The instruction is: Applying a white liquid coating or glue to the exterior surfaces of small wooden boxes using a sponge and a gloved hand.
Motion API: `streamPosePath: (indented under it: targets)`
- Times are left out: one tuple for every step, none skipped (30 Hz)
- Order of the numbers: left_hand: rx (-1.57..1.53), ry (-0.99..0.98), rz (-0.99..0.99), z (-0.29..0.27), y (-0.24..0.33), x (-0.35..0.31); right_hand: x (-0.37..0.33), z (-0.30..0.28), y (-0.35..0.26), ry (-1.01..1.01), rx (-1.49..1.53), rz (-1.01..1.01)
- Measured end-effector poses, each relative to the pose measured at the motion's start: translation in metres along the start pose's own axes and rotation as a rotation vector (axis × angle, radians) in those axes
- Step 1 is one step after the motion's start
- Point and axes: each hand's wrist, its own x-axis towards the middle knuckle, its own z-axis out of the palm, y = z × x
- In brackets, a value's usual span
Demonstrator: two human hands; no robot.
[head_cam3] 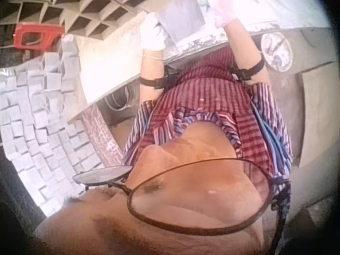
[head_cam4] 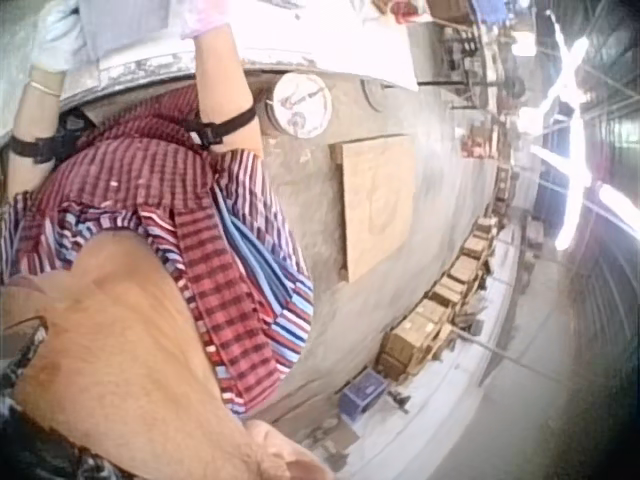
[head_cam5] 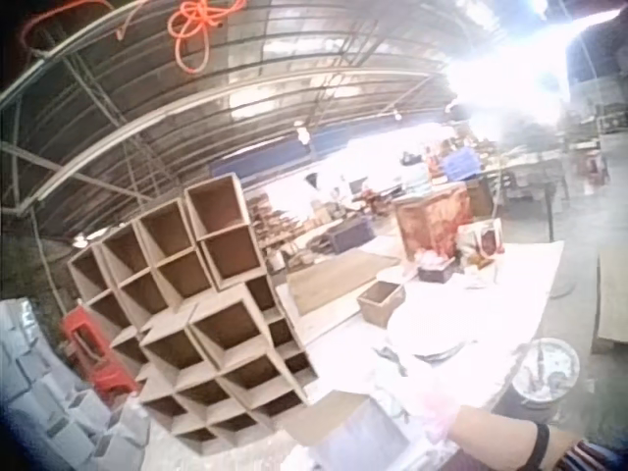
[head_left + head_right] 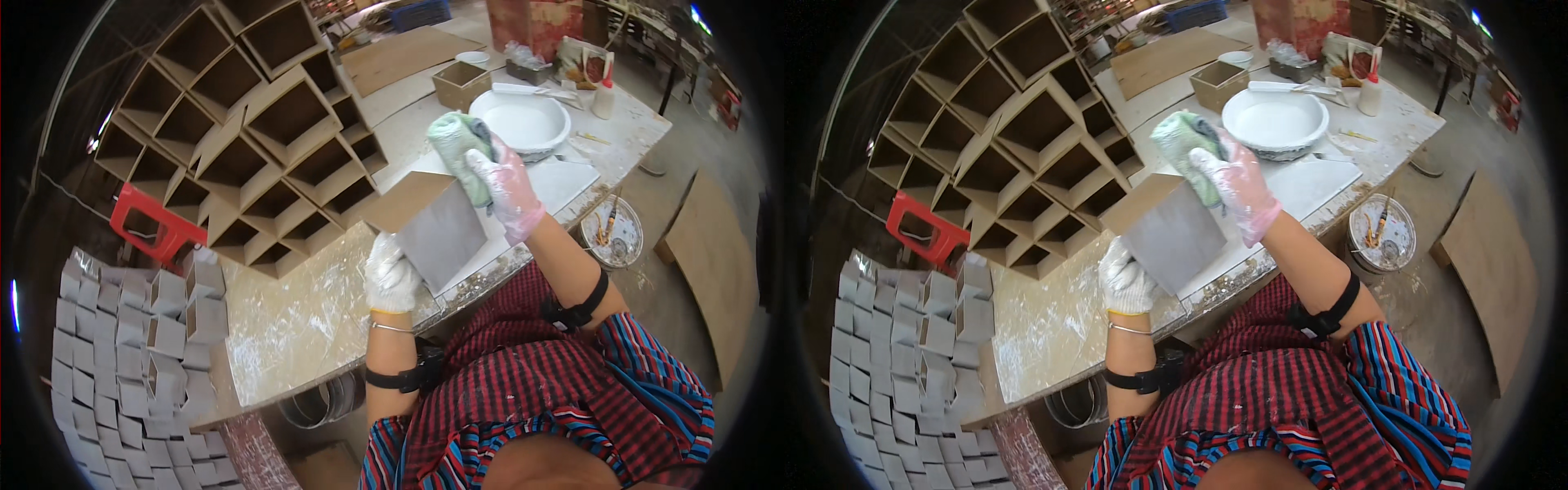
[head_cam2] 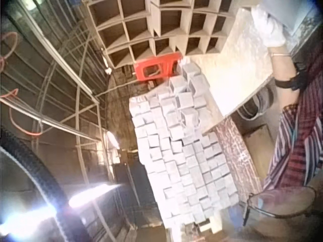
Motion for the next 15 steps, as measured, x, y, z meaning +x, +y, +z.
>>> streamPosePath:
  targets:
    - [-0.088,-0.036,-0.032,0.010,-0.002,-0.002,0.000,-0.003,0.004,-0.013,0.044,0.000]
    - [-0.172,-0.075,-0.077,0.015,-0.005,-0.004,-0.002,-0.008,0.009,-0.011,0.090,0.001]
    - [-0.118,-0.004,-0.075,0.010,-0.006,-0.004,-0.003,-0.011,0.012,-0.005,0.132,0.000]
    - [-0.065,0.063,-0.076,0.000,-0.005,-0.004,-0.006,-0.012,0.014,-0.012,0.059,-0.013]
    - [-0.009,0.132,-0.090,-0.011,-0.006,-0.004,-0.012,-0.006,0.008,-0.007,-0.017,-0.018]
    - [-0.151,-0.101,-0.130,-0.019,-0.002,-0.002,-0.017,-0.002,0.000,0.005,-0.096,-0.020]
    - [-0.299,-0.335,-0.175,-0.031,0.003,0.004,-0.020,-0.003,-0.004,0.019,-0.035,0.011]
    - [-0.353,-0.341,-0.175,-0.025,0.001,0.006,-0.022,-0.008,-0.010,0.046,0.022,0.038]
    - [-0.403,-0.345,-0.170,-0.013,0.002,0.007,-0.022,-0.011,-0.012,0.056,0.087,0.057]
    - [-0.332,-0.126,-0.110,0.002,0.008,-0.003,-0.022,-0.019,-0.012,0.066,0.165,-0.005]
    - [-0.251,0.087,-0.049,0.014,0.013,-0.011,-0.022,-0.029,-0.013,0.098,0.136,-0.037]
    - [-0.091,0.129,0.036,-0.019,0.013,-0.013,-0.022,-0.038,-0.011,0.120,0.111,-0.068]
    - [0.066,0.166,0.135,-0.078,0.014,-0.010,-0.025,-0.042,-0.013,0.128,0.086,-0.103]
    - [0.505,0.146,0.307,-0.073,0.014,-0.007,-0.027,-0.045,-0.018,0.126,0.193,-0.060]
    - [0.937,0.213,0.495,-0.068,0.012,-0.004,-0.028,-0.050,-0.017,0.152,0.159,-0.056]
